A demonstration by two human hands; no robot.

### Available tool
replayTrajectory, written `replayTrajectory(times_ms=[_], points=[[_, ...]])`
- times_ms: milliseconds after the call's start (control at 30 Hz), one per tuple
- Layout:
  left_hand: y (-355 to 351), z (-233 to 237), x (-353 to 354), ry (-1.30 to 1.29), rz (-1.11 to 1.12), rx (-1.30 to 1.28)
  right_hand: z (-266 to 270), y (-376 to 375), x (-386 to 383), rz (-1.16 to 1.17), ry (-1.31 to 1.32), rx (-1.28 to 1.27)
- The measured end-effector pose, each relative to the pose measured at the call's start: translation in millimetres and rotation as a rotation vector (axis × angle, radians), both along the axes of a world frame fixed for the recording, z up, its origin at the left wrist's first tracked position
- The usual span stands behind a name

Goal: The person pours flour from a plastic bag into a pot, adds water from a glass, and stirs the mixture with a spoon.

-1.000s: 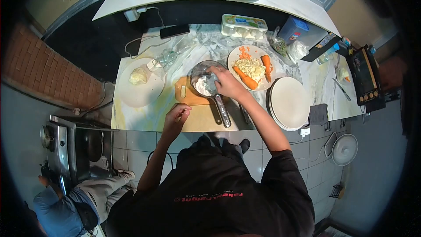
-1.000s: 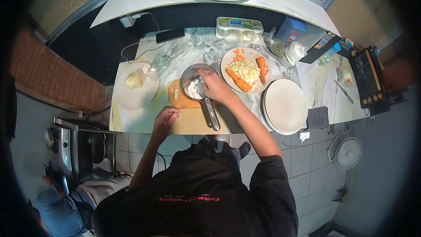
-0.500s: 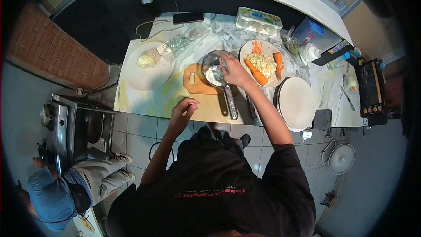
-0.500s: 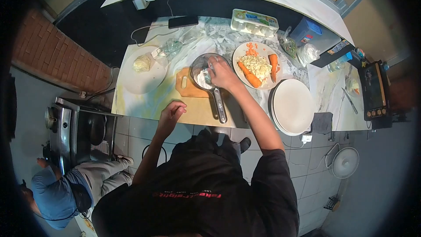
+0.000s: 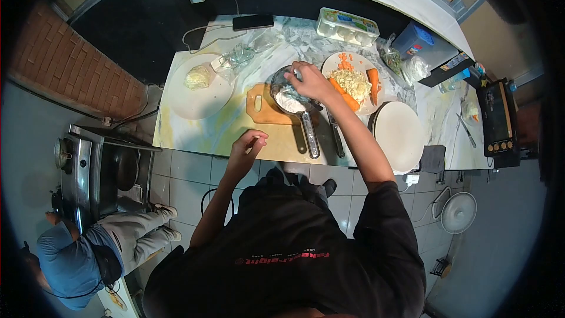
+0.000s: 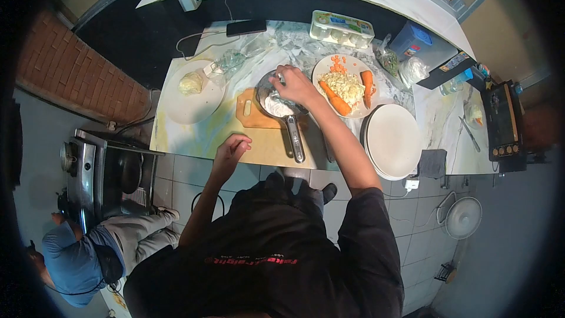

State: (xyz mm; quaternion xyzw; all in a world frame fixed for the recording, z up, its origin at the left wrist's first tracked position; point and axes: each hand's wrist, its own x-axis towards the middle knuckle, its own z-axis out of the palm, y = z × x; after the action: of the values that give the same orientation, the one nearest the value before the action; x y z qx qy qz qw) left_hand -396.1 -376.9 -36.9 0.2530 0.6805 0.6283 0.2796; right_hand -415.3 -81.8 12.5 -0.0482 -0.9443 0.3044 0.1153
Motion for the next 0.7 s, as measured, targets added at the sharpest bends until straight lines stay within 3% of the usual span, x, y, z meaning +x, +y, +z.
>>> replayTrajectory(times_ms=[167, 267, 367, 700], points=[[-1.1, -0.9, 0.9, 0.008, 0.003, -0.005, 8.0, 0.9, -7.4, -0.099, -0.166, -0.185], [-1.5, -2.4, 1.3, -0.002, 0.004, 0.022, -11.1, 4.5, -10.9, -0.107, 0.009, -0.275], [-2.3, -4.8, 0.9, -0.031, 0.0, 0.011, -20.6, 8.5, -12.4, -0.073, 0.015, -0.135], [2.0, -0.5, 1.6, -0.011, 0.001, 0.016, -27.4, -8.6, -4.0, -0.051, 0.083, -0.083]])
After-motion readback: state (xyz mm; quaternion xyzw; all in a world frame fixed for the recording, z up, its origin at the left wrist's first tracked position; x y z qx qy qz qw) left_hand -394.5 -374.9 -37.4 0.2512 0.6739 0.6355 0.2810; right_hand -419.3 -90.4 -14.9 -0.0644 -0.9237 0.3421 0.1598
